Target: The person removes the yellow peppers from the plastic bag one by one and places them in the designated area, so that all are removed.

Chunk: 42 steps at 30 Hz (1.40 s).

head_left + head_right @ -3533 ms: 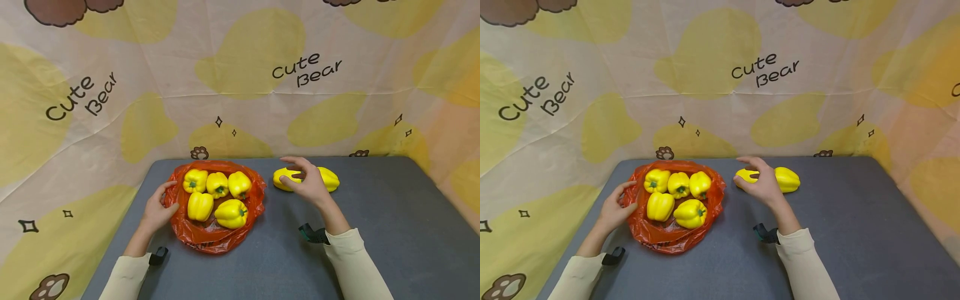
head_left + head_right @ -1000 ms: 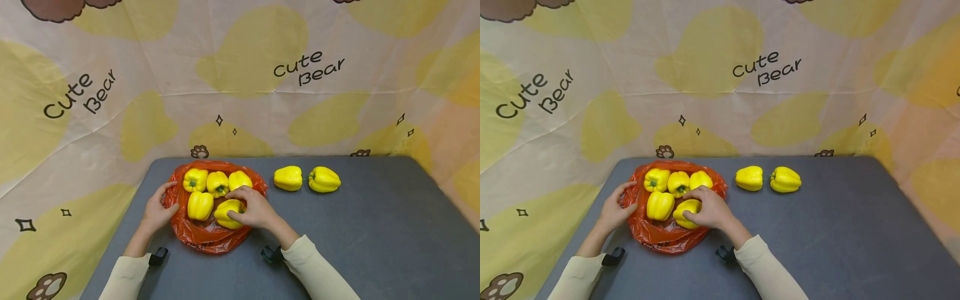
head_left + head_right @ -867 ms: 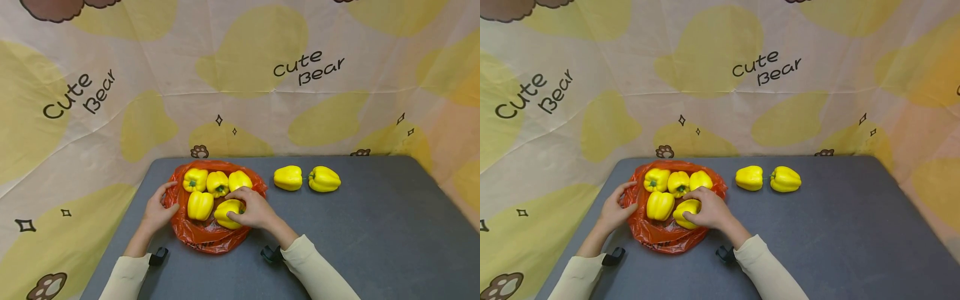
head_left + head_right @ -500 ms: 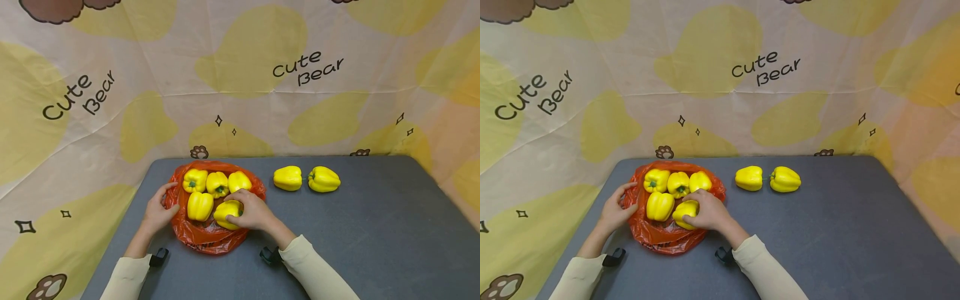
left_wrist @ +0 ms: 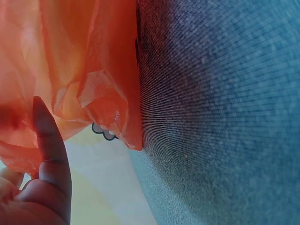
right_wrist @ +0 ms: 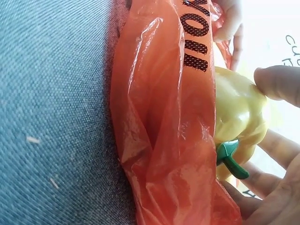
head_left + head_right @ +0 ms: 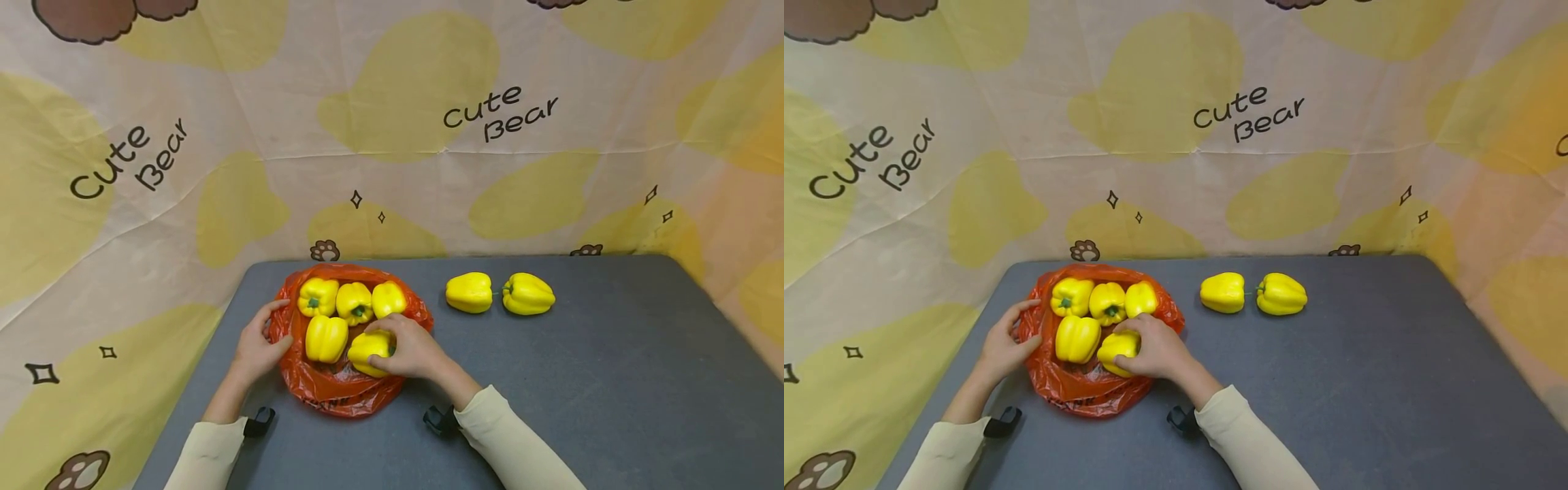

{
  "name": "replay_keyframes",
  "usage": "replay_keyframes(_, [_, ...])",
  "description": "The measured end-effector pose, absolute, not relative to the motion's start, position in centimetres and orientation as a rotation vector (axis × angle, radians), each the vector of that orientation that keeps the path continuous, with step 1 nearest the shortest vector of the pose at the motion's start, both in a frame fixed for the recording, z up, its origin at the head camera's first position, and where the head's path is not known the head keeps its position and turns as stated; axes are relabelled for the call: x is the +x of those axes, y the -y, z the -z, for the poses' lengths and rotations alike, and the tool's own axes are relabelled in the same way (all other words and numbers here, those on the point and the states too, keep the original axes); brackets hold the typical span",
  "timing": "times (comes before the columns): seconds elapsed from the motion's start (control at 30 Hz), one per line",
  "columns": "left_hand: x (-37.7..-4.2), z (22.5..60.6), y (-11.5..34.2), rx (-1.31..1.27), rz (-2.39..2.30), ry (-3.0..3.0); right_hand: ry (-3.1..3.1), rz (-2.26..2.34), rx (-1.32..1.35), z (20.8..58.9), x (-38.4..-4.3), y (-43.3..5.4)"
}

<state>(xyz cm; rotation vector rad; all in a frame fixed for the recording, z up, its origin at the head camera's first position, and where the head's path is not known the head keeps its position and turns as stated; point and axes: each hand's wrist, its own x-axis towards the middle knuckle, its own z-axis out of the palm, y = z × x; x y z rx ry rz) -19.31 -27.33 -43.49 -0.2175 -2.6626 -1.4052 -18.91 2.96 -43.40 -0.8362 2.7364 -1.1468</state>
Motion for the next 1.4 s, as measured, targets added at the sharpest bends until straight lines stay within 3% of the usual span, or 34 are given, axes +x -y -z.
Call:
replay_keyframes(0.77, [-19.3,43.3,27.2,-0.190,1.399,2.685,-2.732,1.319,-0.892,41.1,-18.8,-3.8])
replay_keyframes(1.4, [-19.6,43.2,27.1,-0.189,1.375,2.687,-2.785,1.508,-0.882,37.8,-18.6,-7.5])
